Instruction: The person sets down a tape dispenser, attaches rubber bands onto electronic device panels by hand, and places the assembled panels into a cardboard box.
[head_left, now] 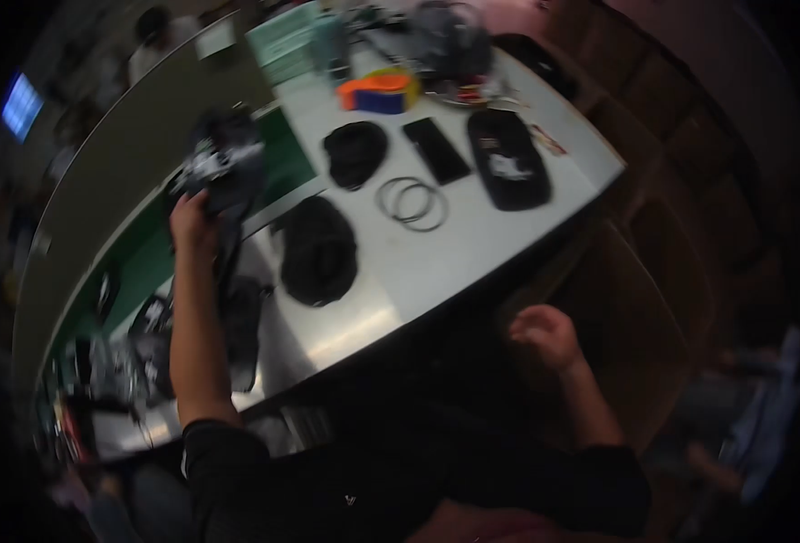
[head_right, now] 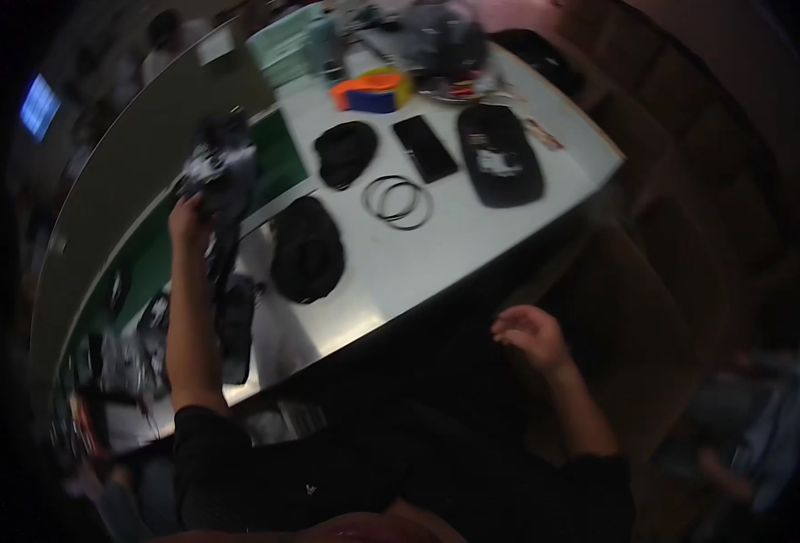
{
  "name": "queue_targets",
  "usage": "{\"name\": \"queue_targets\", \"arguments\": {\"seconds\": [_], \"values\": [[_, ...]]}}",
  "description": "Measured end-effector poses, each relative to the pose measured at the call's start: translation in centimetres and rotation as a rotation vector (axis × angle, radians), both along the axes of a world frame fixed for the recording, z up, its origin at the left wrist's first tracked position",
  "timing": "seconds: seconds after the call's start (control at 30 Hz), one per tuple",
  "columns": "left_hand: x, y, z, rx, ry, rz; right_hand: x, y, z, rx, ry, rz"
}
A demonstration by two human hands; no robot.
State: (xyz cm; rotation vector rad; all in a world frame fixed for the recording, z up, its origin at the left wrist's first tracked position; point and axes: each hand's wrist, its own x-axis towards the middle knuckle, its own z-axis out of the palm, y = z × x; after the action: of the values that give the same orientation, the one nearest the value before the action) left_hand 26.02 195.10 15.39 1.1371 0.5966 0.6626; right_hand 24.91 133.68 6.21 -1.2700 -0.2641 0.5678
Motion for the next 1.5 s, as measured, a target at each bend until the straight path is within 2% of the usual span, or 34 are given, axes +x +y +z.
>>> {"name": "queue_targets", "arguments": {"seconds": [0.03, 0.07, 0.1, 0.13, 0.17, 0.23, 0.33, 0.4, 0.5, 0.57, 0.6, 0.67, 0.7, 0.77, 1.0, 1.07, 1.1, 1.17, 1.2, 1.27, 1.3, 1.37, 1.43, 1.5], "values": [[-2.4, -2.8, 2.2, 0.063, 0.023, 0.088, 0.2, 0.5, 0.7, 0.051, -0.031, 0.01], [-4.6, -3.1, 2.3, 0.1, -0.015, -0.015, 0.1, 1.4, 1.2, 0.058, -0.012, 0.122], [-6.4, -3.3, 1.6, 0.114, -0.038, -0.011, -0.1, 2.1, 1.8, 0.047, -0.054, 0.087], [-8.8, -5.3, 1.9, 0.074, -0.101, -0.043, 0.5, 3.3, 2.5, 0.043, -0.125, 0.032], [-10.4, -7.5, 2.8, 0.045, -0.19, -0.096, 1.4, 4.9, 3.3, 0.056, -0.158, 0.087], [-14.3, -11.9, 4.5, -0.05, -0.198, -0.162, 0.8, 7.4, 5.0, 0.097, -0.133, 0.125], [-18.2, -15.1, 2.4, -0.102, -0.294, -0.284, 0.6, 13.0, 8.4, 0.02, -0.141, 0.231], [-20.5, -17.4, 1.3, -0.113, -0.277, -0.353, -0.7, 16.6, 10.9, -0.034, -0.047, 0.232], [-23.1, -20.1, 1.6, -0.134, -0.232, -0.379, -0.4, 19.9, 10.8, 0.062, -0.01, 0.211], [-24.6, -21.0, 1.9, -0.153, -0.177, -0.486, 0.7, 20.2, 9.4, 0.415, 0.223, 0.342], [-25.1, -20.7, 1.3, -0.165, -0.175, -0.492, 0.1, 20.4, 10.3, 0.407, 0.227, 0.333], [-25.8, -19.5, -0.1, -0.034, -0.057, -0.586, -1.7, 20.9, 12.8, 0.409, 0.374, 0.311], [-26.3, -19.4, -0.4, -0.056, -0.05, -0.596, -1.8, 20.4, 12.1, 0.395, 0.387, 0.294], [-26.5, -18.8, -0.4, -0.046, 0.033, -0.704, -1.1, 19.8, 10.5, 0.284, 0.144, 0.376], [-26.3, -21.0, -3.3, -0.115, 0.076, -0.78, -1.1, 19.4, 9.5, 0.14, 0.044, 0.157], [-26.4, -21.6, -3.8, -0.102, 0.049, -0.713, -1.1, 19.4, 9.7, -0.128, -0.353, 0.004], [-26.4, -21.8, -4.1, -0.109, 0.048, -0.715, -0.9, 19.1, 9.8, -0.136, -0.352, 0.004], [-26.4, -21.9, -4.3, -0.021, 0.073, -0.59, -0.4, 18.8, 10.2, -0.192, -0.946, -0.11], [-26.4, -21.9, -4.3, -0.027, 0.074, -0.584, -0.7, 18.8, 10.9, -0.194, -0.945, -0.102], [-26.6, -21.8, -4.0, -0.007, 0.205, -0.606, -1.8, 18.7, 13.0, -0.235, -0.746, 0.165], [-26.5, -21.9, -4.0, -0.007, 0.204, -0.601, -2.0, 19.1, 14.0, -0.233, -0.748, 0.17], [-26.4, -22.7, -3.9, 0.056, 0.214, -0.602, -2.8, 20.0, 16.1, -0.131, -0.304, 0.4], [-26.3, -23.0, -5.0, 0.083, 0.207, -0.629, -4.2, 22.1, 18.0, -0.096, -0.273, 0.411], [-25.9, -23.5, -5.8, 0.105, 0.164, -0.665, -5.1, 24.6, 19.4, -0.175, -0.477, 0.539]]}}
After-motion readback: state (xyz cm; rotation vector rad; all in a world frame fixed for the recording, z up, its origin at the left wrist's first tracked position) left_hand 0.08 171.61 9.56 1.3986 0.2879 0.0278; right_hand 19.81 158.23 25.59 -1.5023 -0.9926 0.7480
